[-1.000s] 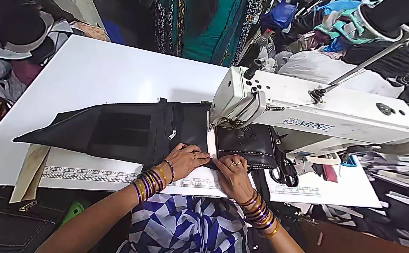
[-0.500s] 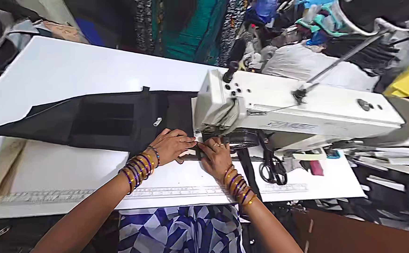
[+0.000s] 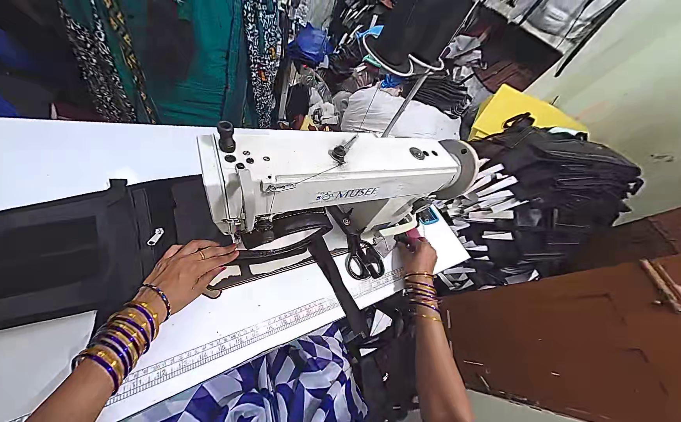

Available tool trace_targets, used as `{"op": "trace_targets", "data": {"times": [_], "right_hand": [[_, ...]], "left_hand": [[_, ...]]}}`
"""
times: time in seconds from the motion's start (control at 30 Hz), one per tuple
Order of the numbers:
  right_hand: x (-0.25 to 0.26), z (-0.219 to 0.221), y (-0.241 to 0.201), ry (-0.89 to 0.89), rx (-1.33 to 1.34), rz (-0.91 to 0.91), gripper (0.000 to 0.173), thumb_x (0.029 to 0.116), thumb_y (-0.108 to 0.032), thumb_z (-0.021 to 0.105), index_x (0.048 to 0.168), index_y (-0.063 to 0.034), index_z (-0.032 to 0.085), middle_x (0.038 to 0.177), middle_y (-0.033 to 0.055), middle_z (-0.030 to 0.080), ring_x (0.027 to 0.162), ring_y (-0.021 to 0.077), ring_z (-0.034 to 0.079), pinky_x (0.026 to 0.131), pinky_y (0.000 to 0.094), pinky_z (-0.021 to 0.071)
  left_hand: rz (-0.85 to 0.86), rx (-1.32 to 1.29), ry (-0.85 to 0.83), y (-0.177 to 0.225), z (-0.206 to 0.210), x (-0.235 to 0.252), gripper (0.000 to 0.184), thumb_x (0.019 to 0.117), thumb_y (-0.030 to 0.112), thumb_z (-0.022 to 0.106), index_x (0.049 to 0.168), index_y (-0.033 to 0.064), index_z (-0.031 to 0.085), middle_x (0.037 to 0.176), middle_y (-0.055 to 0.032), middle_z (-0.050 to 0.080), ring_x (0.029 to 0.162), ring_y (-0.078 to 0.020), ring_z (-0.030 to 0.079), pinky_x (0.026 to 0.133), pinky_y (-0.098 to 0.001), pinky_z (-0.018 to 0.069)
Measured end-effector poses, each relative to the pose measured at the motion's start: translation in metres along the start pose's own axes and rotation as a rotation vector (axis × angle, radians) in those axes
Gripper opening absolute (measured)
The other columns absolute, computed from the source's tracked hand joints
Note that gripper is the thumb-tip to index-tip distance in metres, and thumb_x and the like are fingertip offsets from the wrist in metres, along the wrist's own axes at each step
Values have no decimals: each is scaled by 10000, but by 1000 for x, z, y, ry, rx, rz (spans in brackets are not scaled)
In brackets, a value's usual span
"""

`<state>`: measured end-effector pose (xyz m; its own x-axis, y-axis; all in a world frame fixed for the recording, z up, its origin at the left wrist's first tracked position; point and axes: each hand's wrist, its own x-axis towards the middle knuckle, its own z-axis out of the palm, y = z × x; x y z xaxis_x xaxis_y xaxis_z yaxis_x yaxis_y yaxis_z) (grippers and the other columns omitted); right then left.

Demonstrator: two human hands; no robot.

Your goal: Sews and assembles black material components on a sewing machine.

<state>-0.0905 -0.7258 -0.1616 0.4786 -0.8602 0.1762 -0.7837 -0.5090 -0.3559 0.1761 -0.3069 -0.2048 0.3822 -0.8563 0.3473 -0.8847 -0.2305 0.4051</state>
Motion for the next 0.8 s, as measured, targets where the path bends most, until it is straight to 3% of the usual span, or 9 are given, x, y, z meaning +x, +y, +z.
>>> {"op": "trace_targets", "data": {"times": [0.17, 0.27, 0.37, 0.47, 0.53, 0.63, 0.8], "right_hand": [[14, -11, 7, -78, 72, -32, 194, 937, -44, 680, 1071, 80, 745, 1118, 308, 699, 1109, 450, 654, 1031, 585, 449], [-9, -15, 13, 108, 175, -144, 221, 971, -34, 608, 1078, 120, 726, 1072, 340, 694, 1017, 443, 687, 955, 542, 510], [-83, -10, -43, 322, 234, -460, 198, 946, -32, 617, 984, 117, 743, 963, 315, 699, 843, 394, 712, 765, 467, 580], [-170, 35, -121, 149, 320, -767, 146, 875, 12, 631, 893, 73, 762, 934, 251, 735, 843, 377, 742, 751, 471, 608], [-191, 71, -155, 95, 330, -912, 141, 828, -1, 640, 843, 27, 778, 876, 208, 741, 792, 367, 733, 701, 455, 597], [-190, 80, -189, -31, 304, -871, 151, 869, 16, 663, 945, 29, 793, 946, 268, 710, 897, 435, 709, 798, 515, 584], [-178, 88, -216, -55, 157, -823, 259, 894, -20, 624, 1087, -28, 798, 1049, 337, 679, 951, 500, 675, 826, 553, 551]], "left_hand": [[-13, -8, -29, 3, -3, 0, 359, 1032, 171, 484, 1296, 142, 726, 1356, -65, 685, 1279, -403, 602, 962, -652, 436], [-61, -19, -97, 11, -10, 4, 344, 1033, 112, 519, 1316, 143, 713, 1387, -76, 664, 1321, -404, 571, 1000, -670, 405], [-136, -20, -189, 17, -16, 6, 361, 1056, 125, 494, 1361, 169, 682, 1445, -52, 623, 1375, -362, 528, 1056, -642, 375], [-145, -3, -240, 16, -17, 5, 376, 1087, 171, 438, 1391, 179, 660, 1466, -23, 607, 1398, -320, 511, 1066, -595, 378], [-123, 0, -223, 15, -17, 5, 376, 1093, 193, 430, 1388, 177, 662, 1448, -19, 623, 1393, -313, 521, 1045, -581, 395], [-85, -14, -176, 11, -15, 3, 366, 1091, 210, 440, 1366, 171, 679, 1416, -21, 648, 1369, -310, 543, 1022, -572, 418], [-53, -39, -141, 8, -16, 3, 351, 1084, 208, 456, 1319, 156, 712, 1381, -28, 672, 1337, -303, 570, 1018, -552, 426]]}}
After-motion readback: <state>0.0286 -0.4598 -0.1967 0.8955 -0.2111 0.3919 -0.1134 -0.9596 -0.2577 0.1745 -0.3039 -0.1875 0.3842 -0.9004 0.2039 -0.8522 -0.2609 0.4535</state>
